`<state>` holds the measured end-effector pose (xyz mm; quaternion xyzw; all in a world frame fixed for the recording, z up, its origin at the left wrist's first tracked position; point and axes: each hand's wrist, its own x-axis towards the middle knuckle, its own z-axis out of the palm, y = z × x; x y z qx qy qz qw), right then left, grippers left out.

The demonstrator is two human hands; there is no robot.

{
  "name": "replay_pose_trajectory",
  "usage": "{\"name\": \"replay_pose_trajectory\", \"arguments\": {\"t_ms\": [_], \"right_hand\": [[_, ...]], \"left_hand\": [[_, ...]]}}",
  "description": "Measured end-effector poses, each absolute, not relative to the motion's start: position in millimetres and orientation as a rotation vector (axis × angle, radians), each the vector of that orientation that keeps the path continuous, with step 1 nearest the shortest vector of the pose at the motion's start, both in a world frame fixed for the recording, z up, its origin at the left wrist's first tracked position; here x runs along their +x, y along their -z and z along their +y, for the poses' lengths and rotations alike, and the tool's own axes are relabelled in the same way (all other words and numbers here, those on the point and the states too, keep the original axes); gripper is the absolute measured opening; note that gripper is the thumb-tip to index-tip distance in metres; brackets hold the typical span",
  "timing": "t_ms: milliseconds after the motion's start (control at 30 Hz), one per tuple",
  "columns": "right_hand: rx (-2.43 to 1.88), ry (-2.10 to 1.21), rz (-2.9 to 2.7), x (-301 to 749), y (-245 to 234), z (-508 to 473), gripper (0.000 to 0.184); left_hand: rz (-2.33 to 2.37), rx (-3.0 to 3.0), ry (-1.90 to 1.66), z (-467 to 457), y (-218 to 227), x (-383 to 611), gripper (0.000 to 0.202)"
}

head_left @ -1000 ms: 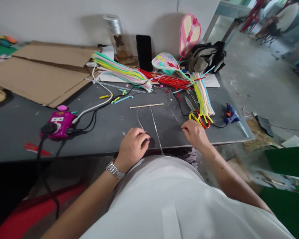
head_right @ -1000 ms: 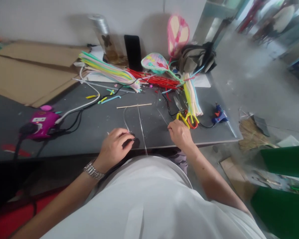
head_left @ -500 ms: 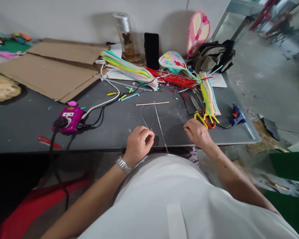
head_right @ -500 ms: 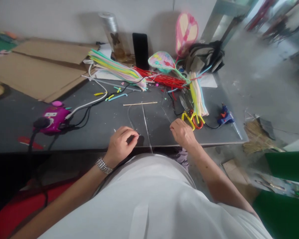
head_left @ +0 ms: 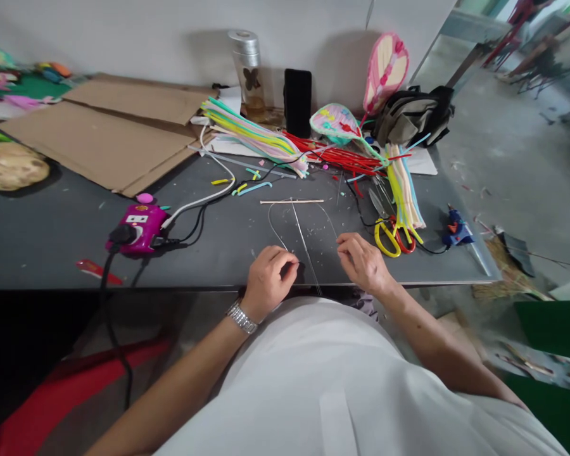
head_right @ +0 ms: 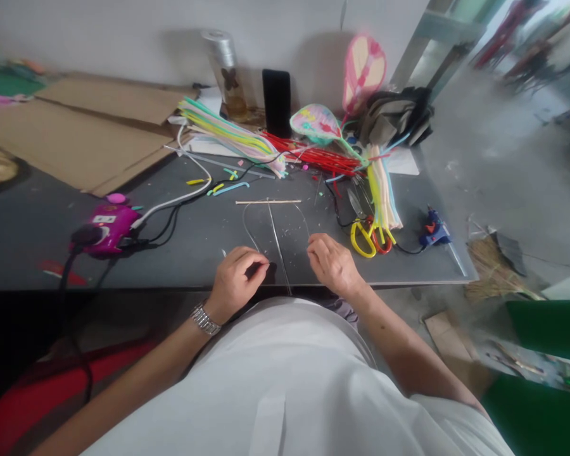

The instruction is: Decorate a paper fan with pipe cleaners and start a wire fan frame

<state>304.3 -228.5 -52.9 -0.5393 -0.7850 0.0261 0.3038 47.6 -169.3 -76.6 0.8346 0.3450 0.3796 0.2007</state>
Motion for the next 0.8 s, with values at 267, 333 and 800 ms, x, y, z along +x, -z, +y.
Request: {"name": "replay_pose_trajectory", "arguments": {"t_ms": [267,333,800], "right_hand": [[-1.381,-0.083,-2.078,289,61,-224,0.014],[-1.402,-0.127,-2.068,286,63,-222,0.014],[-1.407,-0.174,-1.945,267,62,-216,0.016]], "left_hand": [[0.957,2.323,-1.013,-170,73,45,0.014],[0.949,2.319,-1.014,-170,73,44,0.014],[1.070,2.302,-1.040,-172,70,49,0.013]]}}
